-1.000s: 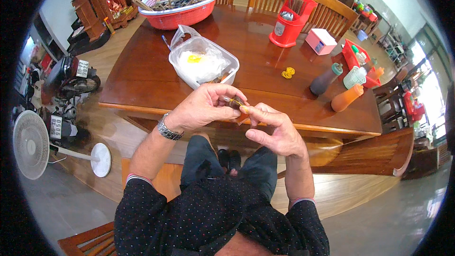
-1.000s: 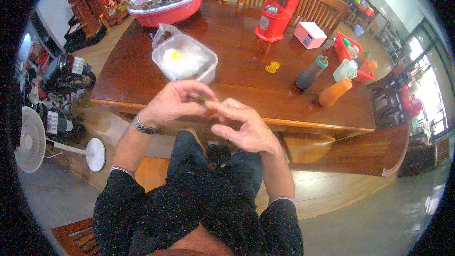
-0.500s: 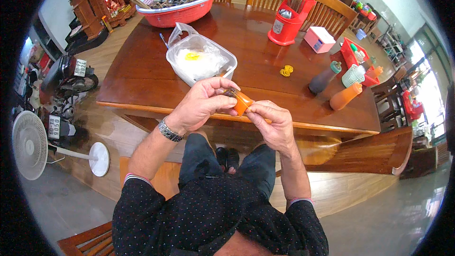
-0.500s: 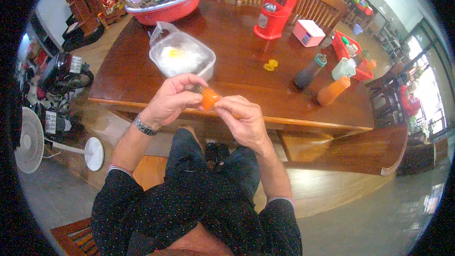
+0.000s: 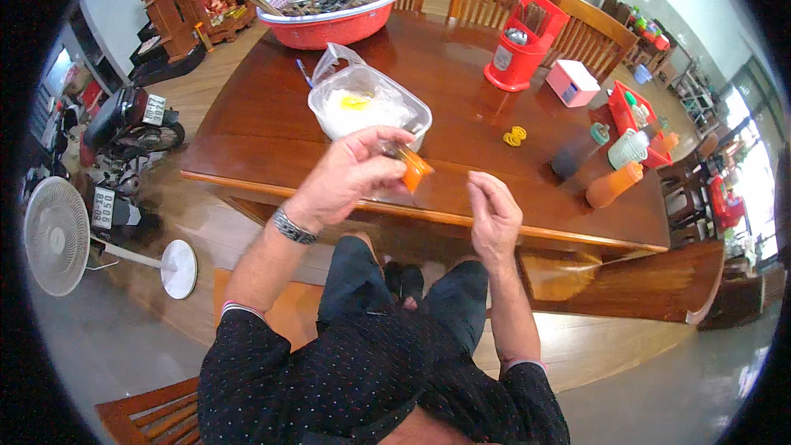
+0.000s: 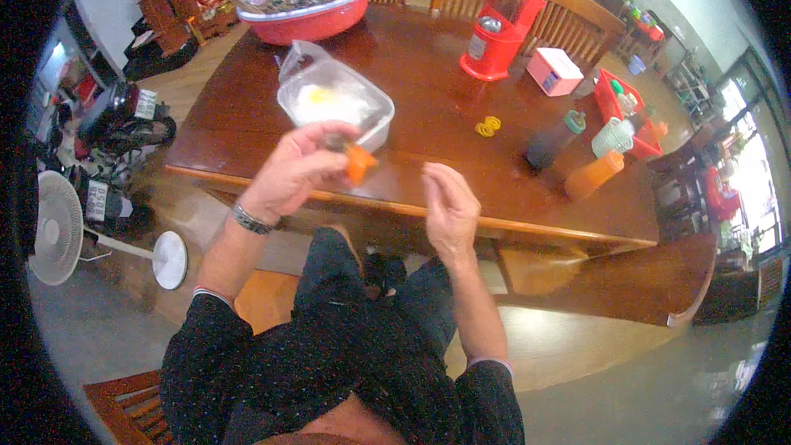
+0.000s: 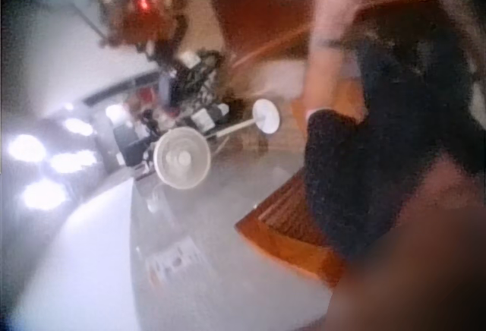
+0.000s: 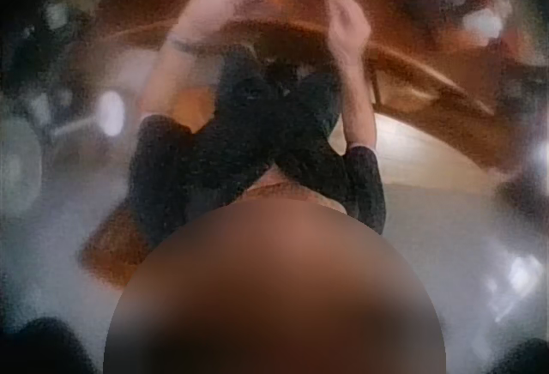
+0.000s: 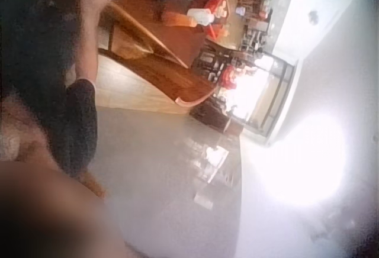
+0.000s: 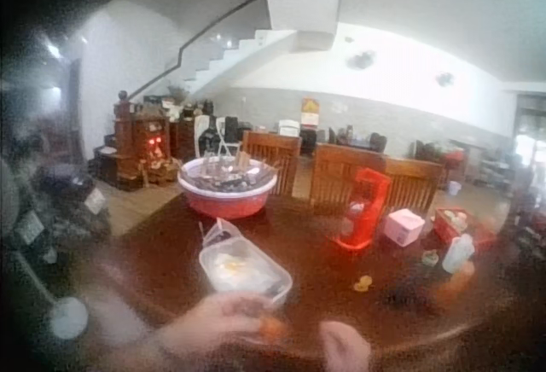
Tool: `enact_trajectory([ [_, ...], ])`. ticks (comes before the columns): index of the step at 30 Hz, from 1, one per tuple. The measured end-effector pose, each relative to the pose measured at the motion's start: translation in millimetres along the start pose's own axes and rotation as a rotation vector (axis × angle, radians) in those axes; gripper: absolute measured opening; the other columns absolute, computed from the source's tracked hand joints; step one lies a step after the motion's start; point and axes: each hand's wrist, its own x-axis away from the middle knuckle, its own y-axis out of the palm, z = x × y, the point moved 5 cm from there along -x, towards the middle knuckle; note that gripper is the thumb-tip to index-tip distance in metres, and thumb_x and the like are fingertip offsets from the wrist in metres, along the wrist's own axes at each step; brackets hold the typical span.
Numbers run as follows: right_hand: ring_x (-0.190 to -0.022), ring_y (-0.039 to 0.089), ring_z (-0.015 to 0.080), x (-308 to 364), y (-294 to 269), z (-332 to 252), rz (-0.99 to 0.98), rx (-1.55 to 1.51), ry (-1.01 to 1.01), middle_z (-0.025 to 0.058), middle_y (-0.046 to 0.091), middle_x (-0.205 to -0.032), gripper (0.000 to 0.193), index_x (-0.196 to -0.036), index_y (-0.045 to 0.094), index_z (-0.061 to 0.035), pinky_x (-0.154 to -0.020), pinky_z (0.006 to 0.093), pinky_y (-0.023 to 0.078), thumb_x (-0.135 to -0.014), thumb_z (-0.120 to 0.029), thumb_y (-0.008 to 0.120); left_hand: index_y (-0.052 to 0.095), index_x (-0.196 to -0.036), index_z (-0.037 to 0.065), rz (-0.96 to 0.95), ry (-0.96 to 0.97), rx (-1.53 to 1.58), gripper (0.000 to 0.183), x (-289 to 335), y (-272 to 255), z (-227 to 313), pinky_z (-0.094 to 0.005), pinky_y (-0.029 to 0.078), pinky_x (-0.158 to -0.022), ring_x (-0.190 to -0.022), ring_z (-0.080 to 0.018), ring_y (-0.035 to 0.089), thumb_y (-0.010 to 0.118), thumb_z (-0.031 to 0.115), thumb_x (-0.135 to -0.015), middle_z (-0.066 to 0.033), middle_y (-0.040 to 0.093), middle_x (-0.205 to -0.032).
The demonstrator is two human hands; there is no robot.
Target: The person sits at a wooden table and repeatedly assembles small food items by placing a filling into a thin wrapper, adding sauces from squeeze bottles, and tying the bundle with a rubber band. The finished items are placed into a plastic container.
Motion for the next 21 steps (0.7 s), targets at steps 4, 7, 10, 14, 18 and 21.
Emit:
enact_trajectory([
  [4,-0.106,0.069,0.0184,14.2,-23.7,58.8,0.033,0.18,0.152,0.0113,0.075,-0.112,0.014,-0.111,0.074,0.003,-0.096,0.0304,0.054,-0.1,-0.005,0.07,0.065,-0.128,0.0,0.164,0.201,-0.145,0.029,-13.5,-42.7,60.4,-0.0299,0.061,-0.082,-0.093,-0.014,0.071,0.068,0.005,-0.099,-0.0081,0.072,-0.108],
  [7,-0.103,0.071,0.0228,21.9,-35.5,93.5,0.082,0.251,0.191,0.013,0.075,-0.109,0.015,-0.11,0.074,0.0023,-0.094,0.0337,0.055,-0.1,-0.007,0.069,0.064,-0.127,0.0,0.189,0.308,-0.361,0.03,-28.4,-56.4,96.1,-0.0288,0.06,-0.085,-0.097,-0.0124,0.071,0.072,0.012,-0.1,-0.0076,0.072,-0.111],
  [10,-0.1,0.072,0.0254,26.1,-37.7,109.2,0.147,0.285,0.154,0.014,0.075,-0.107,0.013,-0.109,0.074,0.0009,-0.093,0.035,0.056,-0.098,-0.006,0.07,0.064,-0.129,0.0,-0.001,0.315,-0.508,0.032,-45.1,-43.8,99.4,-0.0318,0.06,-0.089,-0.105,-0.0151,0.07,0.071,0.01,-0.1,-0.0065,0.072,-0.115],
  [14,-0.098,0.073,0.0273,28.8,-29.7,106.7,0.188,0.4,0.053,0.0146,0.075,-0.105,0.011,-0.106,0.074,0.0003,-0.09,0.0357,0.057,-0.097,-0.004,0.071,0.065,-0.127,0.001,-0.32,0.332,-0.99,0.037,-67.7,-11.6,52.1,-0.0358,0.059,-0.088,-0.099,-0.0209,0.073,0.074,0.015,-0.094,-0.0114,0.074,-0.111],
  [18,-0.098,0.073,0.0278,27.6,-24.5,99.4,0.202,0.48,-0.025,0.0151,0.075,-0.105,0.01,-0.106,0.074,0.0007,-0.089,0.0362,0.058,-0.097,-0.004,0.071,0.063,-0.125,0.002,-0.297,0.273,-1.32,0.039,-103.0,-22.9,19.2,-0.0437,0.057,-0.086,-0.095,-0.0348,0.073,0.072,0.015,-0.089,-0.0204,0.074,-0.102],
  [21,-0.098,0.073,0.0285,28.3,-21.8,96.4,0.203,0.525,-0.075,0.0154,0.075,-0.105,0.01,-0.105,0.074,0.0008,-0.089,0.0369,0.058,-0.097,-0.003,0.07,0.061,-0.127,0.004,-0.243,0.211,-1.454,0.042,-118.4,-37.1,5.9,-0.0485,0.056,-0.085,-0.094,-0.0417,0.072,0.071,0.014,-0.087,-0.0238,0.073,-0.098],
])
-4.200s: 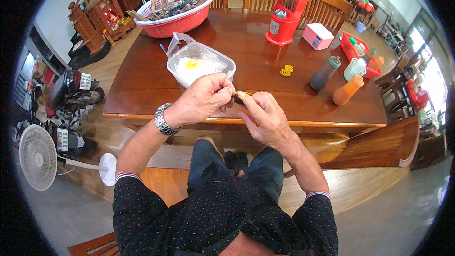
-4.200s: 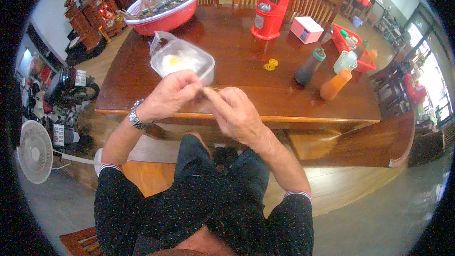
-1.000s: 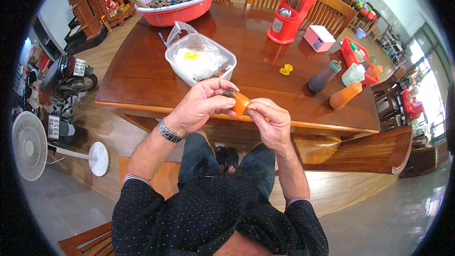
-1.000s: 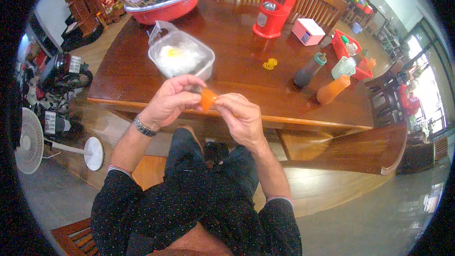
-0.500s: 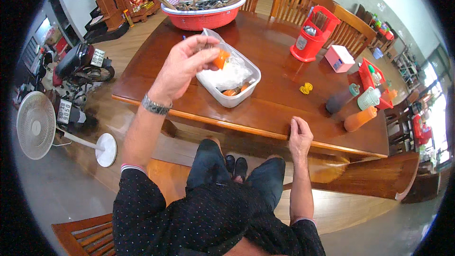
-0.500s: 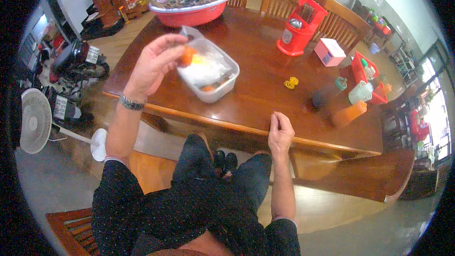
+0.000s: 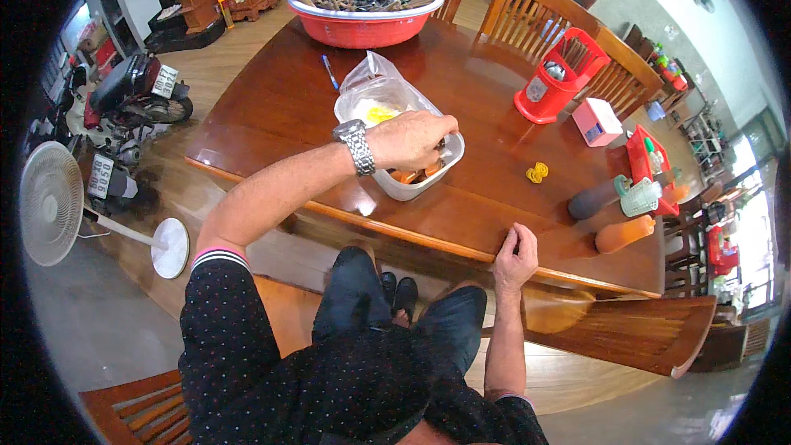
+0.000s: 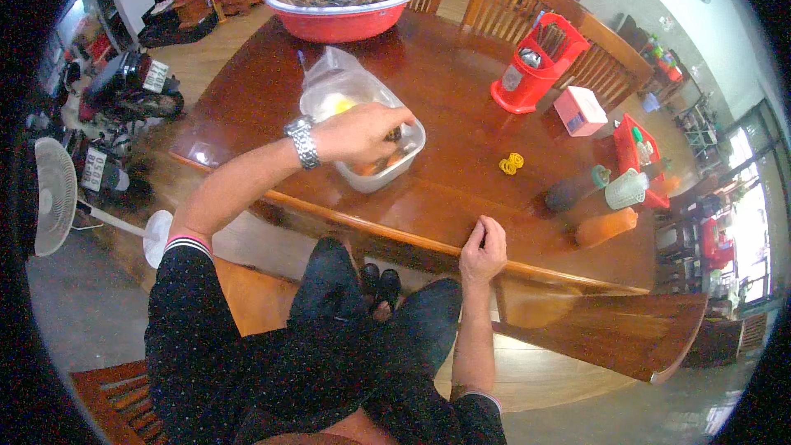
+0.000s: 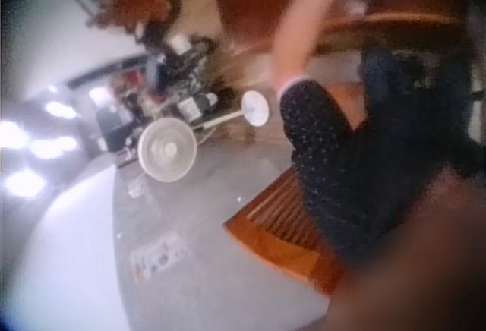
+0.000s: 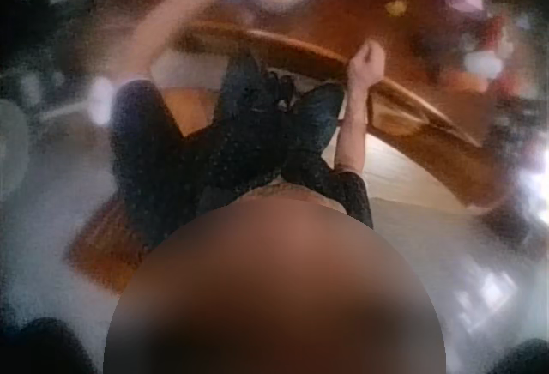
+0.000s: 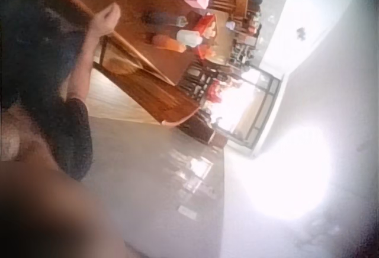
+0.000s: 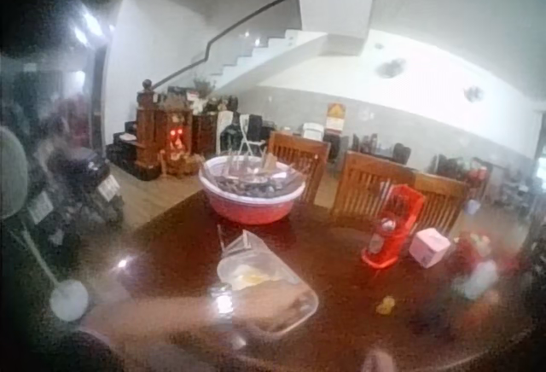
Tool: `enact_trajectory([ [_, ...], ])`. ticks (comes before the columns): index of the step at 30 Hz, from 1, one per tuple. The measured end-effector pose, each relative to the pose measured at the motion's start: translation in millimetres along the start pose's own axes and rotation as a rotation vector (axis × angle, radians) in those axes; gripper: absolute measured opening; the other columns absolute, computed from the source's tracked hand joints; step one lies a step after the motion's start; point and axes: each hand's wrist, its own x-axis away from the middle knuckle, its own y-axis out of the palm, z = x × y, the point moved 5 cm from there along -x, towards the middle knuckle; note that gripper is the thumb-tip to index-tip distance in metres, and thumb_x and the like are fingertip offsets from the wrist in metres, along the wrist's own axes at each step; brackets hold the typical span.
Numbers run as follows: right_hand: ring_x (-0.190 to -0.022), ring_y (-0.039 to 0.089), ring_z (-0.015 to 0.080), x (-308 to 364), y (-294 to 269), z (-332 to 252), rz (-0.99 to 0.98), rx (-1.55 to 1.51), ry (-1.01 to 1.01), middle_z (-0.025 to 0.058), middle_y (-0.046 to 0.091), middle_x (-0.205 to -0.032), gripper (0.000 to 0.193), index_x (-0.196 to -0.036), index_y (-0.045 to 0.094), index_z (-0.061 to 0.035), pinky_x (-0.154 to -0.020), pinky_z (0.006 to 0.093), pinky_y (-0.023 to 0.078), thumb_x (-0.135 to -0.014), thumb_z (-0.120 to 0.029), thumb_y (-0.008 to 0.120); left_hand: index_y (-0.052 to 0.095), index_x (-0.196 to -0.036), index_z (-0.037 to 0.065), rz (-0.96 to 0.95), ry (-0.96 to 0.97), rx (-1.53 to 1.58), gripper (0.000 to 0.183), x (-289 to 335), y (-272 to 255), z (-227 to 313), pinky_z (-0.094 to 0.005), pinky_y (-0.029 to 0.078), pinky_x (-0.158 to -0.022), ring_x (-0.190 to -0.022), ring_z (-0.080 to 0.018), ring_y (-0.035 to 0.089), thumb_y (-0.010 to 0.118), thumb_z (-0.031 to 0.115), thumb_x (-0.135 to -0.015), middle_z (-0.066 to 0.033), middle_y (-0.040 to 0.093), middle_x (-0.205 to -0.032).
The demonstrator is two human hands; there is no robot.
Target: The person sits at a wooden table and repeatedly assembles small food items by placing a filling into a thin wrapper, adding sauces from squeeze bottles, and tying the bundle with a rubber band. The finished items are placed into a plastic container.
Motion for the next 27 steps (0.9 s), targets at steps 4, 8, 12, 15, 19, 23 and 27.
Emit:
enact_trajectory([
  [4,-0.097,0.073,0.0299,1.0,2.0,-2.9,0.016,0.049,-0.041,0.0156,0.075,-0.105,0.009,-0.104,0.074,0.0007,-0.088,0.0379,0.058,-0.096,-0.001,0.071,0.057,-0.133,0.004,-0.049,-0.079,-0.129,0.052,-9.0,11.7,-10.4,-0.0508,0.055,-0.088,-0.098,-0.0429,0.071,0.074,0.016,-0.085,-0.0244,0.074,-0.1],
  [8,-0.096,0.073,0.0312,0.5,2.2,-4.7,0.04,0.054,-0.048,0.0148,0.076,-0.103,0.011,-0.104,0.075,-0.0009,-0.087,0.0388,0.058,-0.094,-0.002,0.072,0.053,-0.141,0.003,-0.025,0.042,-0.156,0.07,-8.5,11.5,-5.5,-0.0495,0.05,-0.1,-0.115,-0.042,0.064,0.081,0.018,-0.079,-0.0263,0.067,-0.12],
  [12,-0.096,0.073,0.0315,3.0,1.9,-2.1,0.046,0.039,-0.053,0.0149,0.075,-0.104,0.011,-0.103,0.074,-0.001,-0.087,0.0389,0.058,-0.093,-0.001,0.072,0.049,-0.147,0.0,0.157,0.13,-0.303,0.087,2.5,-10.2,-7.5,-0.0496,0.043,-0.108,-0.127,-0.0422,0.051,0.088,0.028,-0.074,-0.0236,0.053,-0.135],
  [15,-0.095,0.073,0.0307,5.6,2.9,2.7,0.033,0.033,-0.039,0.015,0.075,-0.104,0.011,-0.104,0.074,-0.0007,-0.087,0.038,0.058,-0.093,-0.001,0.072,0.054,-0.139,0.003,0.365,0.024,-0.345,0.083,17.1,-23.2,-11.9,-0.0507,0.045,-0.104,-0.124,-0.0397,0.052,0.093,0.028,-0.07,-0.0196,0.056,-0.132],
  [19,-0.096,0.073,0.0225,-12.0,6.3,11.9,-0.025,-0.192,0.319,0.0123,0.076,-0.106,0.015,-0.11,0.075,0.0003,-0.086,0.0338,0.057,-0.097,-0.003,0.072,0.067,-0.1,0.001,0.053,-0.246,-0.159,0.026,37.0,-5.8,-22.4,-0.0514,0.055,-0.085,-0.093,-0.042,0.068,0.075,0.021,-0.086,-0.0232,0.07,-0.092],
  [23,-0.098,0.068,0.012,-77.6,9.5,-47.4,-0.152,-0.378,0.159,0.0086,0.071,-0.112,0.023,-0.123,0.071,0.002,-0.079,0.0273,0.06,-0.103,-0.008,0.068,0.071,-0.111,0.002,0.359,0.006,-0.151,0.023,75.6,17.5,22.9,-0.0499,0.053,-0.084,-0.092,-0.0386,0.067,0.068,0.014,-0.091,-0.0202,0.07,-0.095],
  [27,-0.103,0.068,0.0179,-146.1,46.2,-157.1,-0.602,-0.59,-0.21,0.011,0.07,-0.118,0.021,-0.119,0.071,0.0053,-0.088,0.0296,0.057,-0.099,-0.002,0.068,0.069,-0.117,0.001,0.55,0.055,-0.199,0.029,87.7,36.7,41.5,-0.0481,0.052,-0.085,-0.094,-0.0352,0.064,0.065,0.011,-0.09,-0.0174,0.068,-0.101],
])
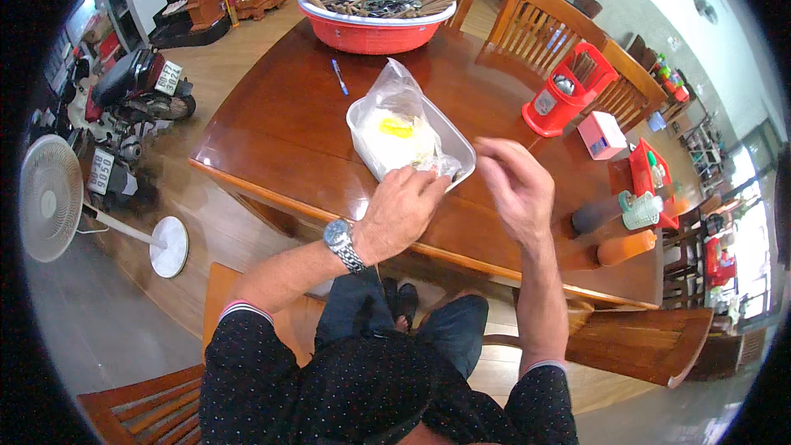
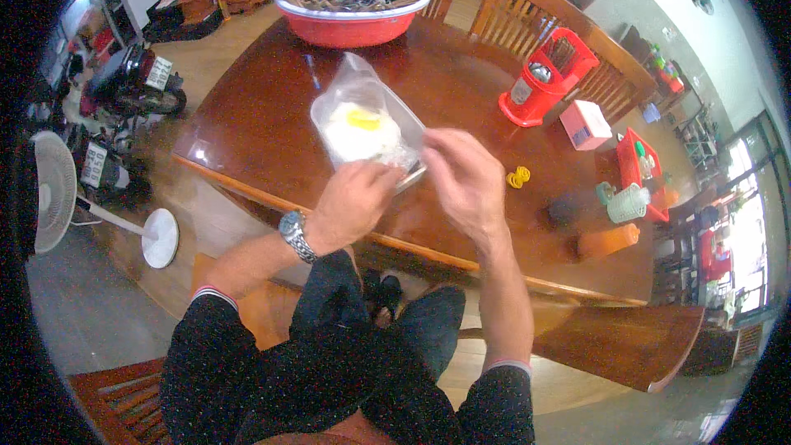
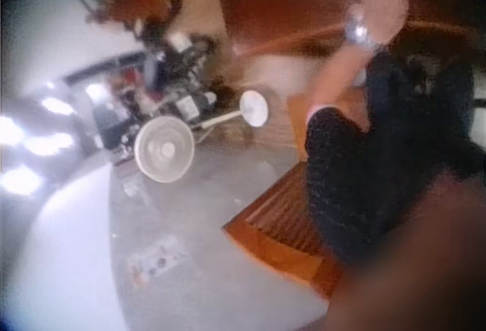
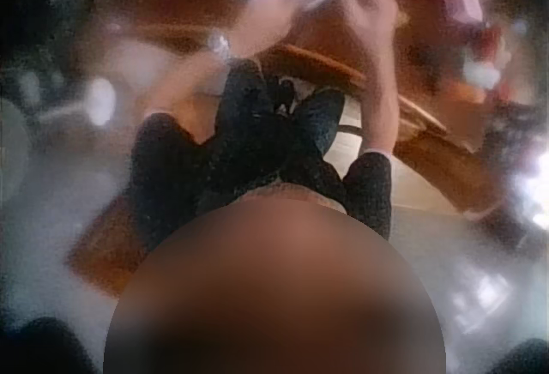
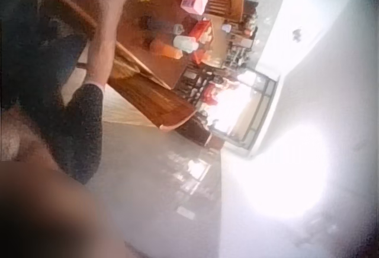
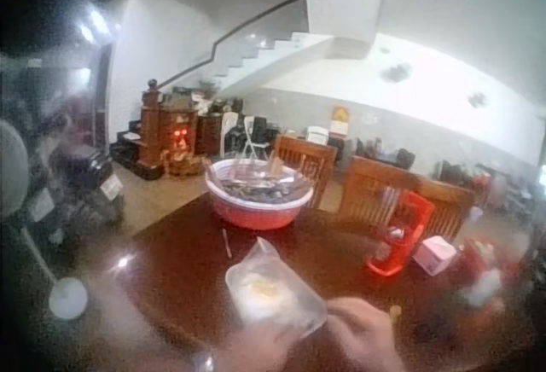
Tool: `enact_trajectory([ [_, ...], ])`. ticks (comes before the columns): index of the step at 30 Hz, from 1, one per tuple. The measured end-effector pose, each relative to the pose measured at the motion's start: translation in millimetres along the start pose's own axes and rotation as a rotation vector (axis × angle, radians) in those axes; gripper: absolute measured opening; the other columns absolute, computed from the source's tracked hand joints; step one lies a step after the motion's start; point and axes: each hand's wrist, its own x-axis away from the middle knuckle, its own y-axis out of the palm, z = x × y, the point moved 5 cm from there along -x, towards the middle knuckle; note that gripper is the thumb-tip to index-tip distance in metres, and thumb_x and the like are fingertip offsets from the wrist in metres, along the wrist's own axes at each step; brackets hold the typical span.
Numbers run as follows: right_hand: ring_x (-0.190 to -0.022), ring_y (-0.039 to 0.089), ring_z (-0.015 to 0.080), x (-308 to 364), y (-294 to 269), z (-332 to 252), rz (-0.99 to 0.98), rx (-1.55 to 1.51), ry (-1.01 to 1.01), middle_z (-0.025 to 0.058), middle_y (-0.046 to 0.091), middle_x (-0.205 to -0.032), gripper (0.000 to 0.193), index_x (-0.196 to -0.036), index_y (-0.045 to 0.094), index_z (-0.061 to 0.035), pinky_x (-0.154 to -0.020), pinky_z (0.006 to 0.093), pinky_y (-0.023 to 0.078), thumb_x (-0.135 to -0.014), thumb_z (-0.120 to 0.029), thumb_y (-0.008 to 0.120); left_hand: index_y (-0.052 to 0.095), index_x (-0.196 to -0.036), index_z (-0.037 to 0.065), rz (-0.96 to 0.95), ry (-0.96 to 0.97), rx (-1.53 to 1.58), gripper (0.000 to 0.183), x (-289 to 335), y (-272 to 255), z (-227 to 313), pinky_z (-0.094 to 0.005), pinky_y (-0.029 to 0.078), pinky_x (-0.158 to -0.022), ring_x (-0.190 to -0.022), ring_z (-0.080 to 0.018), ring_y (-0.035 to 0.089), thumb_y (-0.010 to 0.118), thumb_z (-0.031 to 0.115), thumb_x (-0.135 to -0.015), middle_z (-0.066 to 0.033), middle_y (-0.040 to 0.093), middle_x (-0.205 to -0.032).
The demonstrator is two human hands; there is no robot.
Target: The person sits at a wooden table and repeatedly assembles small food items by placing a filling into a thin wrapper, adding sauces from squeeze bottles, and tying the bundle with a rubber band. The finished items are placed into a plastic container.
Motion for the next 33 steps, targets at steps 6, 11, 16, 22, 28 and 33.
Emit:
enact_trajectory([
  [6,-0.103,0.074,0.0316,-99.8,119.0,10.1,-0.731,0.301,0.103,0.0205,0.077,-0.107,0.024,-0.114,0.077,-0.0024,-0.094,0.0398,0.056,-0.092,-0.01,0.072,0.068,-0.123,-0.001,-0.039,0.079,-0.13,0.035,15.4,-0.9,6.1,-0.0412,0.049,-0.09,-0.105,-0.0289,0.061,0.061,0.01,-0.09,-0.0154,0.066,-0.111],
  [11,-0.104,0.073,0.0376,-109.7,163.4,69.8,-0.936,0.681,0.093,0.0217,0.077,-0.109,0.033,-0.114,0.078,-0.0048,-0.094,0.0439,0.056,-0.084,-0.018,0.076,0.072,-0.116,0.003,0.039,0.099,-0.159,0.03,22.6,-9.8,-6.2,-0.0428,0.049,-0.09,-0.108,-0.028,0.06,0.064,0.012,-0.089,-0.0131,0.064,-0.11],
  [16,-0.097,0.074,0.0375,-101.0,181.8,98.7,-0.933,0.735,0.051,0.0224,0.077,-0.101,0.029,-0.105,0.081,-0.0054,-0.089,0.045,0.057,-0.081,-0.021,0.078,0.072,-0.111,0.005,0.034,0.072,-0.183,0.026,29.3,-10.8,-21.1,-0.0452,0.048,-0.094,-0.111,-0.029,0.059,0.065,0.013,-0.087,-0.0113,0.064,-0.113],
  [22,-0.087,0.075,0.0352,-128.8,160.1,97.8,-0.697,0.606,0.043,0.0214,0.077,-0.091,0.027,-0.096,0.081,-0.0038,-0.083,0.0452,0.058,-0.08,-0.025,0.081,0.071,-0.113,0.009,0.092,0.06,-0.213,0.028,26.8,-19.4,-38.3,-0.0472,0.046,-0.1,-0.11,-0.0282,0.059,0.062,0.015,-0.086,-0.0071,0.065,-0.111],
  [28,-0.082,0.073,0.0307,-139.4,130.4,82.8,-0.59,0.45,0.183,0.0197,0.077,-0.089,0.029,-0.097,0.08,-0.0015,-0.079,0.0432,0.057,-0.085,-0.028,0.081,0.073,-0.112,0.008,0.087,-0.017,-0.083,0.024,16.5,-35.9,-49.0,-0.0481,0.043,-0.104,-0.108,-0.0271,0.06,0.073,0.013,-0.088,-0.0079,0.065,-0.105],
  [33,-0.08,0.071,0.0217,-136.1,124.6,91.8,-0.554,0.171,0.417,0.0149,0.075,-0.083,0.024,-0.089,0.079,-0.0011,-0.076,0.0395,0.056,-0.086,-0.025,0.08,0.073,-0.106,0.008,0.18,-0.066,-0.011,0.017,4.1,-62.0,-70.6,-0.0459,0.043,-0.099,-0.103,-0.0282,0.061,0.075,0.012,-0.09,-0.0063,0.068,-0.097],
])
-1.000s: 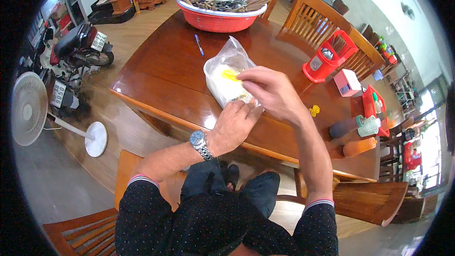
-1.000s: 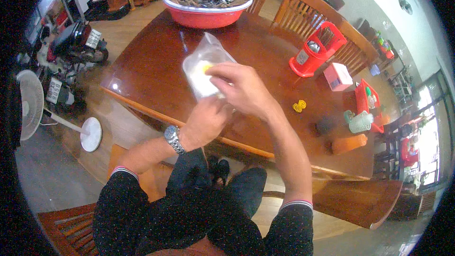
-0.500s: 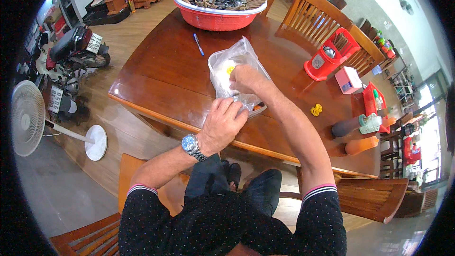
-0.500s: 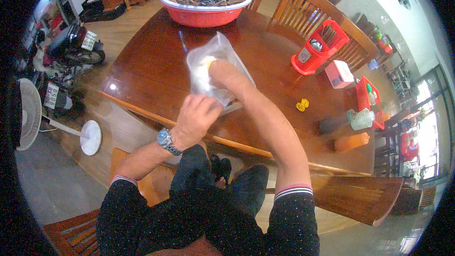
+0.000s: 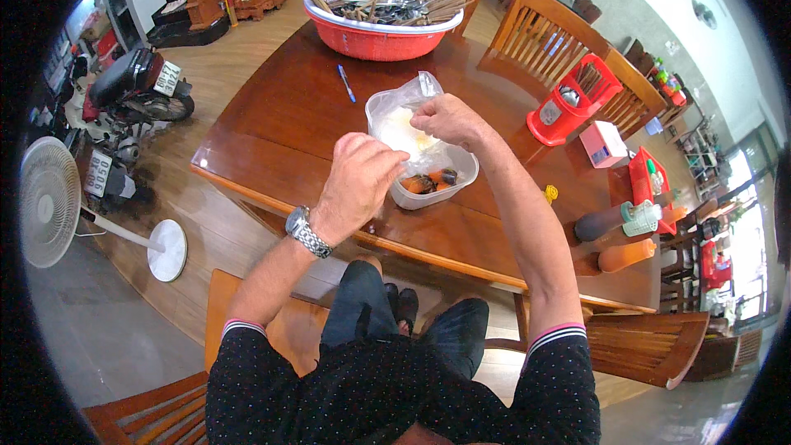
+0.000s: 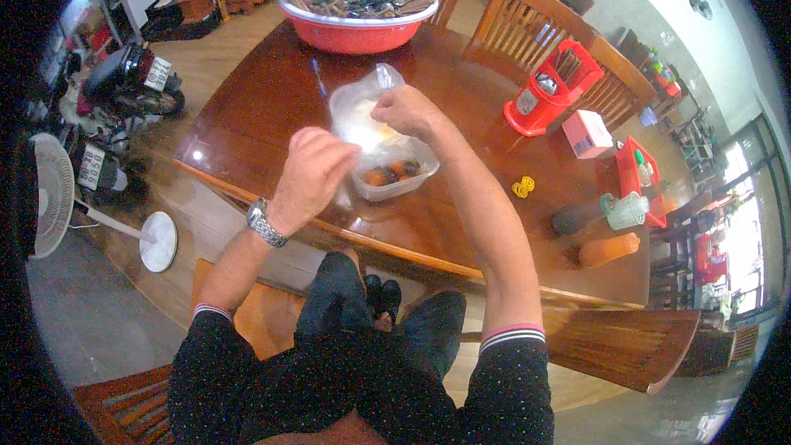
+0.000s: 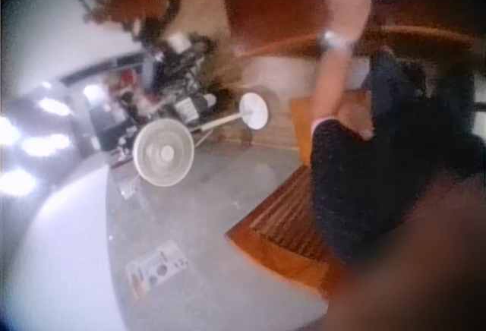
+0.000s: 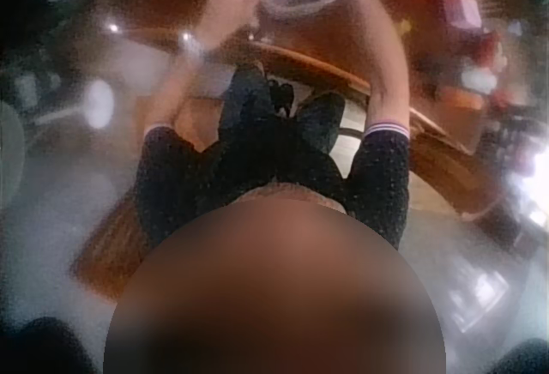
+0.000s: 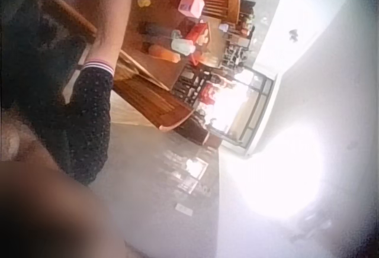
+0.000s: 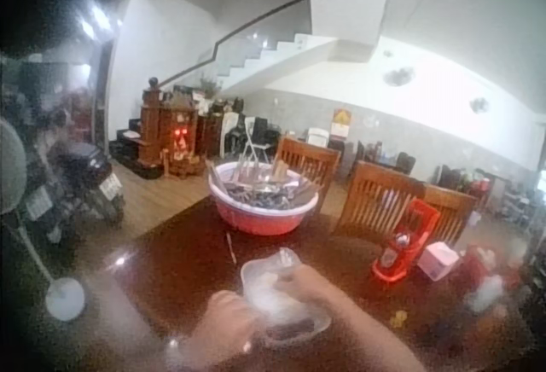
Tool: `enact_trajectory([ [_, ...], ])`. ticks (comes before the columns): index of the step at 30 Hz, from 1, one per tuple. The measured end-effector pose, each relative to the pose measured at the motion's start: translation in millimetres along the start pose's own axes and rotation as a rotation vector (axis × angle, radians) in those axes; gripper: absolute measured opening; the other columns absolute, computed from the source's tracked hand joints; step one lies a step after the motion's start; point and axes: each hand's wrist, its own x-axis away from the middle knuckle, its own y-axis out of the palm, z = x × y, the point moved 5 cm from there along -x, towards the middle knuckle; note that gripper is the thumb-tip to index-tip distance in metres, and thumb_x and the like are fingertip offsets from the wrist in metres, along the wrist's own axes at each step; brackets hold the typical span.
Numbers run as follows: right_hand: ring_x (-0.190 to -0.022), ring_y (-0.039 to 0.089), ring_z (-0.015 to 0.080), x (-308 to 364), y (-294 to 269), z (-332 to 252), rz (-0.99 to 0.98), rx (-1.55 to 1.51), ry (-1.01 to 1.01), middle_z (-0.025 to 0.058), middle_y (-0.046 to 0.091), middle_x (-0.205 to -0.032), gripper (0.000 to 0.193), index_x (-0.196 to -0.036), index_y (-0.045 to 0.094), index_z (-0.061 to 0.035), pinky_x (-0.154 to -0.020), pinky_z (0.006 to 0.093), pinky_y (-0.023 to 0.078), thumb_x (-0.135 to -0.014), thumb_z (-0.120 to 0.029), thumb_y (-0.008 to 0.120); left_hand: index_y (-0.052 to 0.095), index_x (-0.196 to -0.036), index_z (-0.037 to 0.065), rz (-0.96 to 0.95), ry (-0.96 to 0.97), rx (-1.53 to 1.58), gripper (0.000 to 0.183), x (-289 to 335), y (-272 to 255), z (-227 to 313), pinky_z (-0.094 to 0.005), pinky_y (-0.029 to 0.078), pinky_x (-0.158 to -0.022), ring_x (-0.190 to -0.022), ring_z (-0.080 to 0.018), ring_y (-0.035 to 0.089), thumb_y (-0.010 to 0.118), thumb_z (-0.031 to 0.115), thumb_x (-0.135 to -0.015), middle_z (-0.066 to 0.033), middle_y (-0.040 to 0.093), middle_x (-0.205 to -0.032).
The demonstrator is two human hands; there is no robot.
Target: The person sits at a wooden table and repeatedly assembles small food items by placing a filling into a thin wrapper, adding sauces from squeeze bottles, and tying the bundle with a rubber band. The finished items are placed into a plastic container.
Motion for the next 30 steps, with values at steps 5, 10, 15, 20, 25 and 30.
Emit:
enact_trajectory([
  [5,-0.081,0.073,0.027,3.8,-5.0,0.3,0.122,0.07,-0.074,0.0167,0.075,-0.083,0.024,-0.087,0.078,-0.0026,-0.077,0.0415,0.057,-0.08,-0.025,0.082,0.073,-0.093,0.01,-0.026,-0.018,0.096,0.01,-6.1,-1.9,-3.3,-0.0458,0.044,-0.096,-0.099,-0.0304,0.063,0.077,0.013,-0.085,-0.0069,0.069,-0.093],
  [10,-0.075,0.073,0.0276,14.1,-10.8,-8.7,0.168,0.181,-0.045,0.0175,0.074,-0.081,0.023,-0.087,0.077,-0.0006,-0.073,0.0416,0.058,-0.082,-0.023,0.081,0.072,-0.091,0.011,-0.12,0.029,0.093,0.011,0.3,3.7,9.2,-0.0468,0.039,-0.104,-0.105,-0.0263,0.06,0.079,0.016,-0.083,-0.0046,0.067,-0.095],
  [15,-0.063,0.071,0.0181,33.2,-19.8,-26.9,0.333,0.114,-0.25,0.0146,0.072,-0.074,0.02,-0.094,0.077,0.0038,-0.061,0.0349,0.057,-0.093,-0.015,0.074,0.072,-0.092,0.011,-0.036,-0.022,0.059,0.012,-0.9,1.9,10.1,-0.0474,0.038,-0.106,-0.106,-0.0263,0.059,0.08,0.016,-0.084,-0.0031,0.065,-0.096],
  [20,-0.069,0.073,0.0192,49.0,-27.1,-15.7,0.375,-0.044,-0.18,0.0154,0.075,-0.079,0.021,-0.107,0.078,0.0016,-0.065,0.0345,0.058,-0.094,-0.014,0.073,0.073,-0.094,0.011,0.023,-0.066,-0.07,0.012,-8.3,-1.1,4.4,-0.0476,0.039,-0.102,-0.105,-0.028,0.059,0.079,0.017,-0.085,-0.0038,0.066,-0.098],
  [25,-0.077,0.075,0.0219,57.0,-25.8,-11.5,0.466,0.227,-0.216,0.0162,0.078,-0.091,0.021,-0.108,0.079,-0.0029,-0.075,0.0356,0.059,-0.094,-0.017,0.074,0.074,-0.101,0.008,-0.008,-0.098,-0.023,0.019,-13.2,0.8,9.1,-0.0472,0.043,-0.098,-0.108,-0.031,0.061,0.079,0.02,-0.086,-0.0086,0.07,-0.105],
  [30,-0.076,0.074,0.0205,59.1,-20.7,-3.6,0.467,0.075,-0.191,0.0158,0.079,-0.091,0.021,-0.109,0.08,-0.004,-0.074,0.0344,0.058,-0.094,-0.017,0.074,0.066,-0.13,0.004,0.03,-0.125,-0.084,0.051,-47.1,7.2,-15.6,-0.0483,0.047,-0.103,-0.112,-0.0383,0.064,0.08,0.026,-0.086,-0.0178,0.07,-0.118],
])
